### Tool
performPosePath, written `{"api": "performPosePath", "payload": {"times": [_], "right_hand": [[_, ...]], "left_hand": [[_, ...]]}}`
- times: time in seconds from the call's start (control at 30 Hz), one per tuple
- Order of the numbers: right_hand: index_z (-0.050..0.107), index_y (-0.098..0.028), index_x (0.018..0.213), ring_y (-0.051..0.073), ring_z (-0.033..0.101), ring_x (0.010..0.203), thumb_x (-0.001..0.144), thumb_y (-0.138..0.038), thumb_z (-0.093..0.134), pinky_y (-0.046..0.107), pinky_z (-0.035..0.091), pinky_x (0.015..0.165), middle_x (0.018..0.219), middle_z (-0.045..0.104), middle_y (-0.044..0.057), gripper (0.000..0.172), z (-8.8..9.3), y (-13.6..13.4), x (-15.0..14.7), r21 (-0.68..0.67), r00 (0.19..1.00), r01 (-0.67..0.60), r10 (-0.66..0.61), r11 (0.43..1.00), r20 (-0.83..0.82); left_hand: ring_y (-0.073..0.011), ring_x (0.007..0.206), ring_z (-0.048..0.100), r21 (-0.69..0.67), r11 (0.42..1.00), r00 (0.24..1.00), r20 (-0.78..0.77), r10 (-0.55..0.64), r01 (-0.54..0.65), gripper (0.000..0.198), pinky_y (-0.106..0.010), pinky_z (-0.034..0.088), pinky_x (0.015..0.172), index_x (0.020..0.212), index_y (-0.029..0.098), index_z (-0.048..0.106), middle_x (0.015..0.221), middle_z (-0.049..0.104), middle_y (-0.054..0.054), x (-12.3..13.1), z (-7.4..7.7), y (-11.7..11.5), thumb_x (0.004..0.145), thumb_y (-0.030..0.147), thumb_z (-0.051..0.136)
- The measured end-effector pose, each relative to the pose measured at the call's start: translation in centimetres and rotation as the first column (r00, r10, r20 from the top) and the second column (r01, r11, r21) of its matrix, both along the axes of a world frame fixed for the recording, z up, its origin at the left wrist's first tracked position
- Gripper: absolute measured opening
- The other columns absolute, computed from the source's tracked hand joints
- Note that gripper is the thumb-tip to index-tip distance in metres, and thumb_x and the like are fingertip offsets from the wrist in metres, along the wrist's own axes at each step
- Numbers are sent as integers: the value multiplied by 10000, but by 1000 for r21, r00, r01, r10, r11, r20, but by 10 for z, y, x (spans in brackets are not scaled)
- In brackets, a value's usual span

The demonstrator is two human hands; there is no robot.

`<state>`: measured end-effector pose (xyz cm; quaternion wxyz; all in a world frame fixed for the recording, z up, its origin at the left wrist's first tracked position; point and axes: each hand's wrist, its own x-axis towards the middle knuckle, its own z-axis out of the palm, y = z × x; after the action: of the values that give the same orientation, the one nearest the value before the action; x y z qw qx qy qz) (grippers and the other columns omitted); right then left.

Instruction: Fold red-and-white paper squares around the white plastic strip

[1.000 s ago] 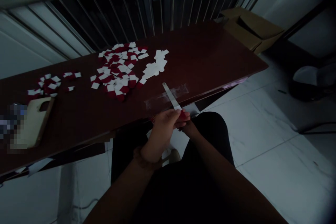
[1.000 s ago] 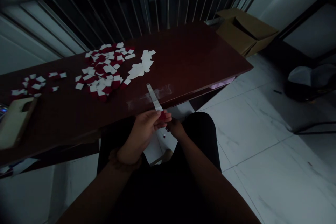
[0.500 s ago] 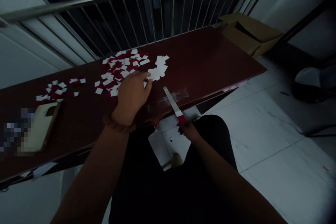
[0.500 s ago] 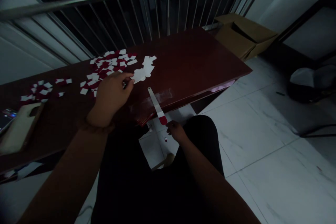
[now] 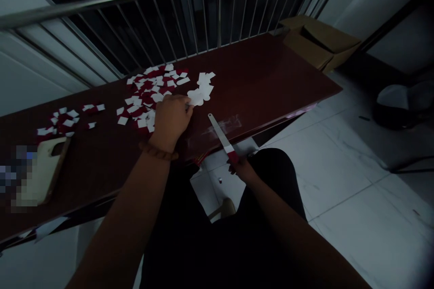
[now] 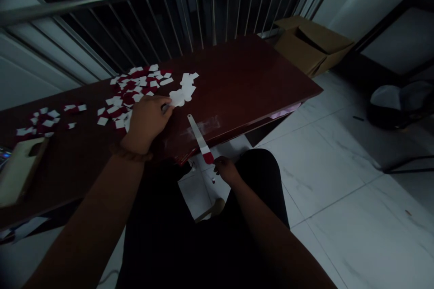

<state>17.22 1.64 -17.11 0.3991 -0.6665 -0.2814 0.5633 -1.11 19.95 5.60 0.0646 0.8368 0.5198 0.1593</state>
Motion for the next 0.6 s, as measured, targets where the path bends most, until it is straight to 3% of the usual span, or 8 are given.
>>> {"api": "performPosePath", "payload": {"times": [0.17, 0.6], "right_hand": [[707, -194, 790, 151, 618, 523, 805, -351, 622, 259, 448, 532, 593, 682, 11, 179, 3, 0, -1, -4, 1000, -10, 10, 1000, 2], [702, -190, 824, 141, 623, 551, 843, -337, 596, 248, 462, 563, 616, 680, 9, 182, 3, -1, -1, -25, 999, -33, 34, 999, 22]], "left_hand": [[-439, 1242, 581, 11, 1000, 1000, 8, -11, 11, 305, -596, 427, 1042, 1157, 150, 775, 1299, 735, -190, -1, -2, 1, 988, 311, 578], [-337, 1184, 644, 42, 999, 998, 54, -17, 15, 253, -513, 463, 1053, 1086, 255, 786, 1250, 768, -75, -9, -9, 9, 994, 341, 567]]}}
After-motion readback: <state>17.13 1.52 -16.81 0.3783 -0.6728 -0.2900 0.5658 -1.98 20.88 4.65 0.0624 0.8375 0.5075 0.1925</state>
